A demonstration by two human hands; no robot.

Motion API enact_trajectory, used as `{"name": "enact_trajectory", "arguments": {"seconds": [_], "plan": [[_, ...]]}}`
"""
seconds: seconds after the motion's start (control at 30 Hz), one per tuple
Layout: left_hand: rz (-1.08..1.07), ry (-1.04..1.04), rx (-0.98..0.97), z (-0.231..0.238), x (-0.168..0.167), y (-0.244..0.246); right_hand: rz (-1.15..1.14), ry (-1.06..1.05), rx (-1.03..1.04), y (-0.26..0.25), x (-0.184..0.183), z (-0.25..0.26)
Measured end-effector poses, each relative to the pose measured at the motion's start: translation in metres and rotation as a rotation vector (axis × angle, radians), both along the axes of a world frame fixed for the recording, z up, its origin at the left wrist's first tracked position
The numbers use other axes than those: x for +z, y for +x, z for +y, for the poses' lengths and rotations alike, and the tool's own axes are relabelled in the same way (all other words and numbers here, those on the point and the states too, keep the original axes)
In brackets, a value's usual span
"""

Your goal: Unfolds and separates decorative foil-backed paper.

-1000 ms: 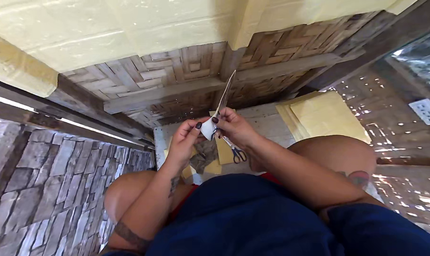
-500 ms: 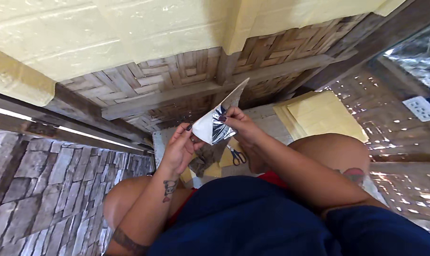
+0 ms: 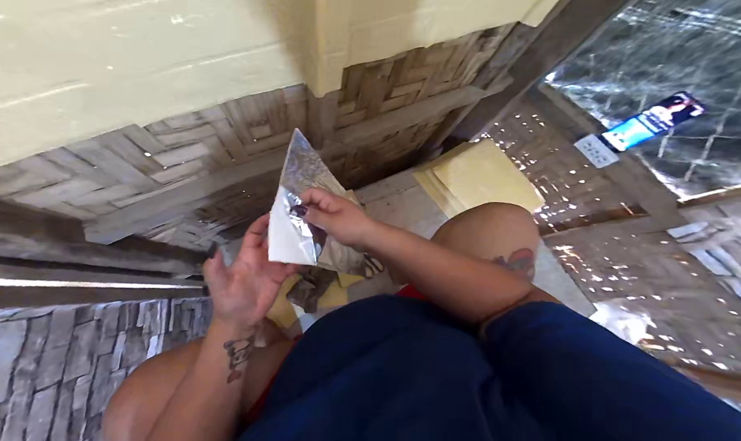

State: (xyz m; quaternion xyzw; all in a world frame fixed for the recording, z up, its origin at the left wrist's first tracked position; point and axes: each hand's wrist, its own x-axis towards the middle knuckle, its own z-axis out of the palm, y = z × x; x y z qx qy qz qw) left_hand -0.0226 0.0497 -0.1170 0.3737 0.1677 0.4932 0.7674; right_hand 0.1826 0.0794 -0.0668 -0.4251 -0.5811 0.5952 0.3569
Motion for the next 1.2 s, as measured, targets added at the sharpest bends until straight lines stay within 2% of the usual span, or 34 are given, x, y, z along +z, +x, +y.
{"name": "enact_trajectory", "arguments": {"seconds": [0.17, 0.3, 0.57, 0.7, 0.87, 0.97, 1.2], "plan": [[0.356, 0.036, 0.178, -0.004, 0.005, 0.000, -0.306, 0.253, 0.112, -0.006, -0.007, -0.001], [0.645, 0.094, 0.248, -0.009, 0.009, 0.007, -0.391, 0.327, 0.171, -0.007, -0.022, -0.002], [0.854, 0.221, 0.376, -0.006, -0.004, 0.008, -0.454, 0.420, 0.156, -0.004, -0.025, -0.004], [0.810, 0.157, 0.367, -0.005, -0.002, 0.006, -0.387, 0.420, 0.071, 0.007, -0.031, 0.001], [0.745, 0.104, 0.353, -0.002, -0.002, 0.005, -0.298, 0.220, -0.038, 0.018, -0.044, 0.011], [0.730, 0.107, 0.320, -0.001, 0.000, 0.007, -0.326, 0.106, 0.012, 0.017, -0.037, 0.012], [0.680, 0.123, 0.274, -0.005, -0.002, 0.017, -0.402, 0.040, -0.025, -0.004, -0.020, 0.009]]}}
